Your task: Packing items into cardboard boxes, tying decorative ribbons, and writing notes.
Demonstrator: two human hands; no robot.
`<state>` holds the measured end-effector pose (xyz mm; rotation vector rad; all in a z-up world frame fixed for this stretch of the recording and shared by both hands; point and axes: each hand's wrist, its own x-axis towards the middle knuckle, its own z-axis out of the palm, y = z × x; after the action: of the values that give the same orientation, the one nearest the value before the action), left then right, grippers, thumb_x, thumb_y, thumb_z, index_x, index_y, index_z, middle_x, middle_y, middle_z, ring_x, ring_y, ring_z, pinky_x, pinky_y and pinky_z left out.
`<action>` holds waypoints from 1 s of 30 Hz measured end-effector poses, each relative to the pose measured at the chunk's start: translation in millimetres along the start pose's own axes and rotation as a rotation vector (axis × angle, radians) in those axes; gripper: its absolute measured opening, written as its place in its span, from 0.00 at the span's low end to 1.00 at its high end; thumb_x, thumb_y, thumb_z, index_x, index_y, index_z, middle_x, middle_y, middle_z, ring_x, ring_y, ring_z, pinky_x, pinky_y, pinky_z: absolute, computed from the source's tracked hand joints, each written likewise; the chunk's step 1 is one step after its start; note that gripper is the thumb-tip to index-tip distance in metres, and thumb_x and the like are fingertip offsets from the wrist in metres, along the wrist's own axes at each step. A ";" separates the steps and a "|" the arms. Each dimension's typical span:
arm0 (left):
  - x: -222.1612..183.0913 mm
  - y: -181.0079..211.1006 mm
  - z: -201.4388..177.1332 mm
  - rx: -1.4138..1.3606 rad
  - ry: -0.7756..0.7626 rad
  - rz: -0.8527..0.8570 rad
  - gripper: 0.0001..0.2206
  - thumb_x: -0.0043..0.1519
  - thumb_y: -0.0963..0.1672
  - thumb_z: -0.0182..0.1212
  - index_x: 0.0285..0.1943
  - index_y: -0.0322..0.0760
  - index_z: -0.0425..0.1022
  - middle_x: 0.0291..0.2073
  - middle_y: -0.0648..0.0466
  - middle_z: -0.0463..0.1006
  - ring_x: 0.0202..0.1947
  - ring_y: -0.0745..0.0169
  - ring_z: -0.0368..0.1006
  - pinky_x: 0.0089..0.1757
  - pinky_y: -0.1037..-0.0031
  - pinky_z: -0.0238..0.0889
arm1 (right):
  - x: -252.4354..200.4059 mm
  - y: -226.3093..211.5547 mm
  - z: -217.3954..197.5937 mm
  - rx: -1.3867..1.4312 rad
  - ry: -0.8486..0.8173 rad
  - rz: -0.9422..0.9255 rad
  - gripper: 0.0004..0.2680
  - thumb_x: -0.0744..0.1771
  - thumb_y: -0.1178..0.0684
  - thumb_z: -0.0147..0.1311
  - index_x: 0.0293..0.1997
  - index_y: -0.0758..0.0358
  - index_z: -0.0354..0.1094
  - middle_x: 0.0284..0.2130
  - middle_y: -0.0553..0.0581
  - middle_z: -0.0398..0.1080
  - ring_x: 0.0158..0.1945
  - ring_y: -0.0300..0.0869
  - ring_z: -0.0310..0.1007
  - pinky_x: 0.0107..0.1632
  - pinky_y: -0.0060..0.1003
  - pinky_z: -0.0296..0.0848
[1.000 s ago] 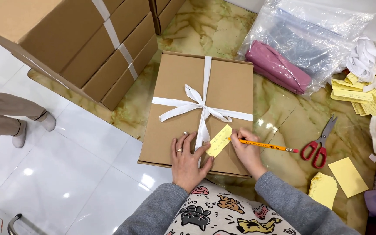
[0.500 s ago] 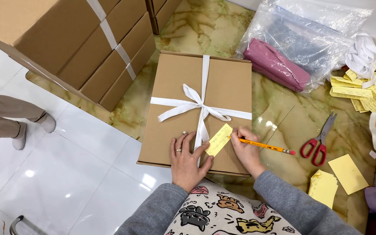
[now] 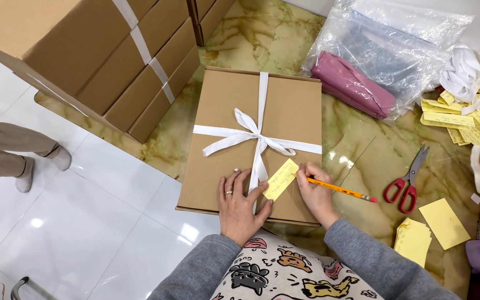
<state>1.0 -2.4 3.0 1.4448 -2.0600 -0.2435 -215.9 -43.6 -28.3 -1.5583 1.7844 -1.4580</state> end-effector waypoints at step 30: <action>14.4 8.6 2.7 -0.184 0.015 -0.153 0.06 0.57 0.50 0.71 0.33 0.51 0.79 0.64 0.50 0.68 0.66 0.40 0.59 0.63 0.50 0.47 | -11.3 91.0 -115.5 -0.725 -0.142 0.653 0.13 0.68 0.38 0.54 0.48 0.55 0.71 0.36 0.59 0.79 0.40 0.57 0.78 0.42 0.53 0.72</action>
<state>-10.6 -12.5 10.2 1.4858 -1.8630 -0.4703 -350.4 6.1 -62.7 -1.0937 2.5447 -0.4002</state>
